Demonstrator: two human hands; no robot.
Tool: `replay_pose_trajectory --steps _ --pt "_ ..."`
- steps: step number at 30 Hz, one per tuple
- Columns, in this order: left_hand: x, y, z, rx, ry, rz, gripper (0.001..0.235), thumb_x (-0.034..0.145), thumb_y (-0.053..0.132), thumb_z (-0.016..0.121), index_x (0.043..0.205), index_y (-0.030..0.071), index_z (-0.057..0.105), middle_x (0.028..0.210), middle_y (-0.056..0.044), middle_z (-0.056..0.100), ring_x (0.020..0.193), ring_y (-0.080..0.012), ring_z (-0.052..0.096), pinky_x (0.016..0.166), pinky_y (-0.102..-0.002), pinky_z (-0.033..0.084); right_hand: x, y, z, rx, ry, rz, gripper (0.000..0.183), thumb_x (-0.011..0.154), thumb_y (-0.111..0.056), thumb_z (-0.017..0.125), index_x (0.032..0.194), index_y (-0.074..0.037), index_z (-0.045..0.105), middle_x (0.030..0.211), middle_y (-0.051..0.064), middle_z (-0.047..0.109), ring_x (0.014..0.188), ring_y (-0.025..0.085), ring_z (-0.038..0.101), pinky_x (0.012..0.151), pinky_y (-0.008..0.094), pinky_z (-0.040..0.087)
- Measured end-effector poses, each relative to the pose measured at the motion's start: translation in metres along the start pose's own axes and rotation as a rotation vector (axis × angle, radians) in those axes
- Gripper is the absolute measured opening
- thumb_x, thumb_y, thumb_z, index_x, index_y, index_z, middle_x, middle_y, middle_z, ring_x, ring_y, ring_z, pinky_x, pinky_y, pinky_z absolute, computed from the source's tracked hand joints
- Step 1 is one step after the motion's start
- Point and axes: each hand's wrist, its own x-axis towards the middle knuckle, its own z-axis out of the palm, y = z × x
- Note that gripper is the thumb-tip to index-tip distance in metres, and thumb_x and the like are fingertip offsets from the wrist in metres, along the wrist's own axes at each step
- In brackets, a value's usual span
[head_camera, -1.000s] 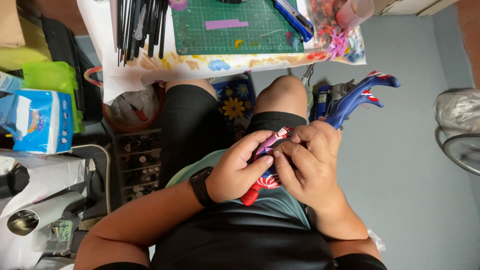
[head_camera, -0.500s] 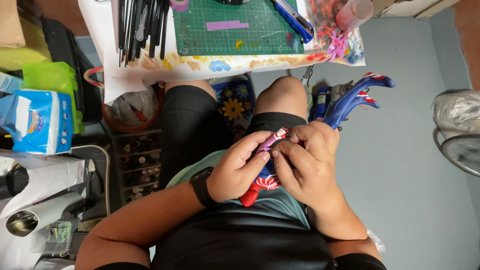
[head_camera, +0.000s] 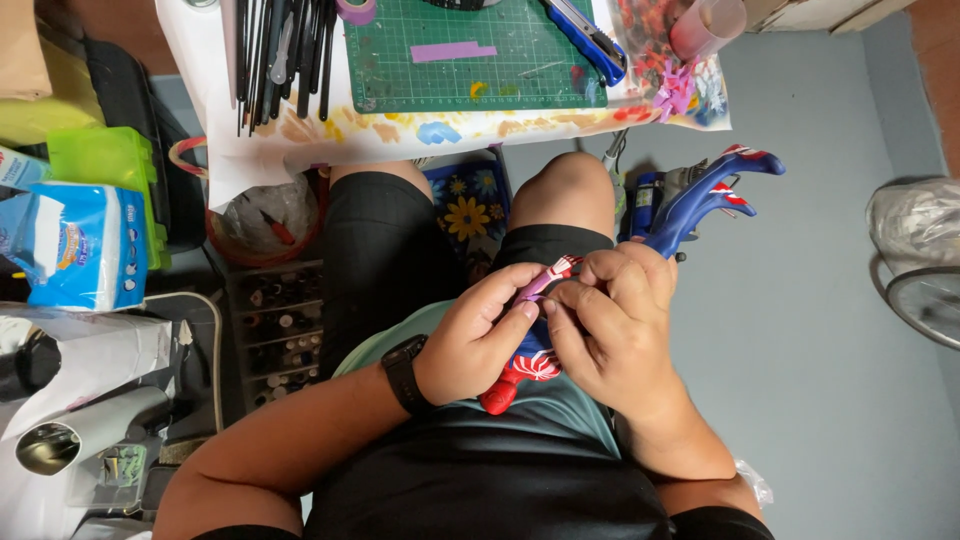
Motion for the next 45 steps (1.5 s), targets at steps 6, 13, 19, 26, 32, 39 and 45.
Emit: replay_pose_trajectory --steps 6,13,19,26,32,39,45 --pt "0.0009 0.0009 0.0001 -0.002 0.002 -0.003 0.030 0.100 -0.001 0.054 0.129 -0.007 0.060 0.105 -0.019 0.073 0.104 -0.0282 0.072 0.094 -0.045 0.058 -0.0006 0.0006 0.0006 -0.005 -0.005 0.007 0.011 0.092 -0.017 0.071 0.085 -0.009 0.074 0.099 0.009 0.054 0.101 0.036 0.054 0.092 0.049 0.041" --pt "0.0009 0.0004 0.0020 -0.043 0.013 -0.016 0.029 0.100 -0.002 0.053 0.127 -0.007 0.061 0.103 -0.018 0.073 0.103 -0.0248 0.071 0.092 -0.044 0.059 -0.0023 0.0010 0.0013 -0.011 -0.005 0.013 0.011 0.092 -0.017 0.072 0.085 -0.009 0.073 0.098 0.009 0.054 0.100 0.036 0.054 0.091 0.049 0.041" --pt "0.0003 -0.0001 0.0018 -0.037 0.019 -0.028 0.027 0.101 0.000 0.053 0.126 -0.007 0.061 0.102 -0.017 0.073 0.100 -0.0229 0.071 0.091 -0.043 0.060 -0.0012 0.0008 0.0021 -0.014 -0.008 0.015 0.011 0.092 -0.018 0.072 0.085 -0.010 0.074 0.098 0.009 0.055 0.101 0.036 0.054 0.091 0.050 0.041" --pt "0.0007 0.0004 0.0014 -0.022 0.018 -0.033 0.026 0.101 -0.001 0.052 0.125 -0.007 0.062 0.100 -0.017 0.073 0.099 -0.0240 0.072 0.090 -0.043 0.060 -0.0029 0.0006 0.0014 -0.013 -0.018 0.022 0.013 0.093 -0.019 0.071 0.086 -0.009 0.074 0.098 0.010 0.055 0.101 0.036 0.055 0.093 0.049 0.041" --pt "0.0007 -0.0005 0.0017 -0.032 0.025 -0.044 0.025 0.101 -0.001 0.052 0.123 -0.007 0.063 0.098 -0.016 0.072 0.096 -0.0225 0.071 0.088 -0.042 0.061 -0.0050 0.0020 0.0030 -0.018 -0.020 0.022 0.012 0.093 -0.019 0.071 0.086 -0.009 0.074 0.099 0.010 0.055 0.102 0.036 0.055 0.093 0.050 0.041" --pt "0.0017 -0.0011 0.0023 -0.009 0.039 -0.033 0.024 0.101 -0.002 0.053 0.121 -0.007 0.064 0.096 -0.016 0.072 0.094 -0.0226 0.071 0.085 -0.042 0.062 -0.0050 0.0011 0.0045 -0.018 -0.018 0.026 0.012 0.093 -0.019 0.071 0.086 -0.009 0.073 0.098 0.009 0.056 0.102 0.036 0.054 0.095 0.050 0.041" --pt "0.0014 -0.0019 0.0034 0.021 0.052 -0.032 0.024 0.100 -0.002 0.053 0.121 -0.007 0.065 0.097 -0.019 0.071 0.095 -0.0244 0.072 0.082 -0.041 0.062 -0.0052 0.0007 0.0056 -0.024 -0.012 0.029 0.013 0.093 -0.020 0.072 0.085 -0.010 0.073 0.098 0.009 0.056 0.101 0.035 0.054 0.094 0.050 0.041"
